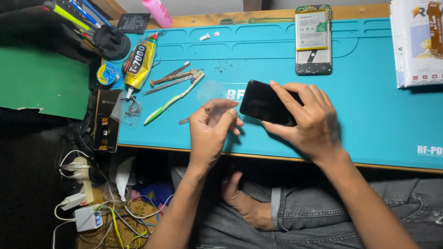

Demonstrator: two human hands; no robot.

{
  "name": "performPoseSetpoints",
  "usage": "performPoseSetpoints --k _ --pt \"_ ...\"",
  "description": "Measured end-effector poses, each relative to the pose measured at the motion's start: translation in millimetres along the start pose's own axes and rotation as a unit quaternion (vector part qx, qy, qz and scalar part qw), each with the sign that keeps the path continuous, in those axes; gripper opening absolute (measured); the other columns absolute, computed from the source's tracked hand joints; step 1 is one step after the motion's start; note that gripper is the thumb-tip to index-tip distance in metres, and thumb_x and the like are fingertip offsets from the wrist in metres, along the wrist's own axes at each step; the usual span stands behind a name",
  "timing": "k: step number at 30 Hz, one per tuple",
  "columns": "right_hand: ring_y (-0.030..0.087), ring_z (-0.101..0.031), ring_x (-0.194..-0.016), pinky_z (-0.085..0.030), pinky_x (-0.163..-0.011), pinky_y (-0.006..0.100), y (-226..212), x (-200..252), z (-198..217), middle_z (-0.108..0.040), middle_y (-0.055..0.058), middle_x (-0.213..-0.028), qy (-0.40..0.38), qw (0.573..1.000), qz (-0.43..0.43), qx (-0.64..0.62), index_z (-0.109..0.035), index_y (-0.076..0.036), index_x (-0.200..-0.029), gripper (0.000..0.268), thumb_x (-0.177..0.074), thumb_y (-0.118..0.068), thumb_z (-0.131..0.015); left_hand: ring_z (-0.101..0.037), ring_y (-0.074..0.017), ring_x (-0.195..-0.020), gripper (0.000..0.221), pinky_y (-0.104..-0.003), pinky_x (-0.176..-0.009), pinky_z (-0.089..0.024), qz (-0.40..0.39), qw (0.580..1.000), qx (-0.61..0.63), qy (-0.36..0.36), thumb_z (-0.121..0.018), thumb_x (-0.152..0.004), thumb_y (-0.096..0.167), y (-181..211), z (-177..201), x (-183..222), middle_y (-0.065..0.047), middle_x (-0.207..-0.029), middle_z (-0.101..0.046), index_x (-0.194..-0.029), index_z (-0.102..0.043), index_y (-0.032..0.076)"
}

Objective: Cleaning a mobile phone frame with a brush and applying a screen protector to the device.

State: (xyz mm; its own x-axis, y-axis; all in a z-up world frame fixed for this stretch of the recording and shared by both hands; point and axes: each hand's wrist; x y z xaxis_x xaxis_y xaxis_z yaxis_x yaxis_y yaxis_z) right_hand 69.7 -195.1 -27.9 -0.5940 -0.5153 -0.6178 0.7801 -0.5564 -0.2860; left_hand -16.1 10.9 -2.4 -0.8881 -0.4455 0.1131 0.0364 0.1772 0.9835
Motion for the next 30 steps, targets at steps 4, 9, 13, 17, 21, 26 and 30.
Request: performPoseSetpoints --k 4,9,13,17,21,26,30 --pt "0.028 -0.065 -0.094 -0.052 -0.083 0.040 0.9 -1.1 -0.8 -0.068 0.006 -0.116 -0.007 1.000 0.009 -0.006 -0.078 -0.009 -0.144 0.072 -0.086 -0.048 -0.097 -0.076 -0.0214 -0.064 0.013 -0.031 -0.054 -0.067 -0.015 0.999 -0.002 0.033 -0.073 -0.094 -0.005 -9.7 3.9 3.2 -0.021 -0.081 -0.078 -0.107 -0.077 -0.007" --pt "0.032 -0.063 -0.094 -0.054 -0.084 0.044 -2.9 -4.9 7.0 -0.071 0.016 -0.123 -0.047 0.998 0.036 0.020 -0.074 -0.002 -0.147 0.068 -0.098 -0.043 -0.095 -0.072 -0.0156 -0.064 0.004 -0.025 -0.058 -0.062 -0.024 0.999 -0.023 0.017 -0.074 -0.099 0.002 1.8 5.0 7.0 -0.011 -0.077 -0.073 -0.099 -0.074 -0.002" --pt "0.033 -0.064 -0.095 -0.054 -0.085 0.044 -3.2 -4.6 6.4 -0.071 0.017 -0.124 -0.056 0.998 0.035 0.014 -0.073 -0.002 -0.148 0.067 -0.099 -0.043 -0.094 -0.071 -0.0141 -0.063 0.007 -0.024 -0.059 -0.062 -0.014 1.000 -0.019 0.018 -0.075 -0.099 0.003 1.4 6.4 5.8 -0.010 -0.075 -0.073 -0.102 -0.076 -0.003" --pt "0.032 -0.065 -0.096 -0.054 -0.084 0.044 -2.4 -4.1 5.6 -0.072 0.016 -0.124 -0.052 0.998 0.041 0.021 -0.074 -0.002 -0.147 0.067 -0.099 -0.044 -0.094 -0.071 -0.0136 -0.064 0.009 -0.023 -0.058 -0.062 -0.011 1.000 -0.016 0.009 -0.075 -0.099 0.003 1.1 6.7 5.4 -0.010 -0.077 -0.075 -0.104 -0.077 -0.004" --pt "0.032 -0.065 -0.095 -0.054 -0.085 0.044 -3.5 -4.1 6.0 -0.072 0.016 -0.124 -0.050 0.998 0.039 0.020 -0.074 -0.002 -0.147 0.067 -0.098 -0.043 -0.096 -0.071 -0.0135 -0.064 0.009 -0.023 -0.059 -0.062 -0.014 1.000 -0.022 0.013 -0.074 -0.099 0.003 1.8 6.3 6.3 -0.010 -0.077 -0.074 -0.105 -0.077 -0.004" --pt "0.031 -0.063 -0.092 -0.053 -0.082 0.043 -3.6 -4.3 6.0 -0.072 0.015 -0.122 -0.048 0.998 0.043 0.028 -0.075 -0.002 -0.146 0.067 -0.099 -0.047 -0.093 -0.072 -0.0140 -0.064 0.009 -0.024 -0.058 -0.063 -0.021 0.999 -0.024 0.009 -0.075 -0.099 0.003 -1.0 7.1 6.4 -0.010 -0.079 -0.075 -0.105 -0.076 -0.004" --pt "0.031 -0.064 -0.094 -0.053 -0.081 0.043 -4.9 -3.7 6.7 -0.073 0.013 -0.124 -0.046 0.997 0.036 0.042 -0.076 -0.005 -0.146 0.066 -0.099 -0.049 -0.092 -0.075 -0.0148 -0.066 0.013 -0.024 -0.062 -0.066 0.007 0.998 -0.047 0.041 -0.077 -0.095 0.003 3.1 2.3 10.2 -0.011 -0.081 -0.077 -0.107 -0.078 -0.004"
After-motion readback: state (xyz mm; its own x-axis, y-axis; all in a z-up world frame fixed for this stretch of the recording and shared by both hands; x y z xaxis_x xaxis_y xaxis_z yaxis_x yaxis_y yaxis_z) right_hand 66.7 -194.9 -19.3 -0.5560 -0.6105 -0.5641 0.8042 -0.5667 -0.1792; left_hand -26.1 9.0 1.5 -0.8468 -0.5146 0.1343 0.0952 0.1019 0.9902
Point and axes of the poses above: each hand's wrist, its own x-axis away from the middle knuckle, its own z-axis out of the back of the hand, y = z × x
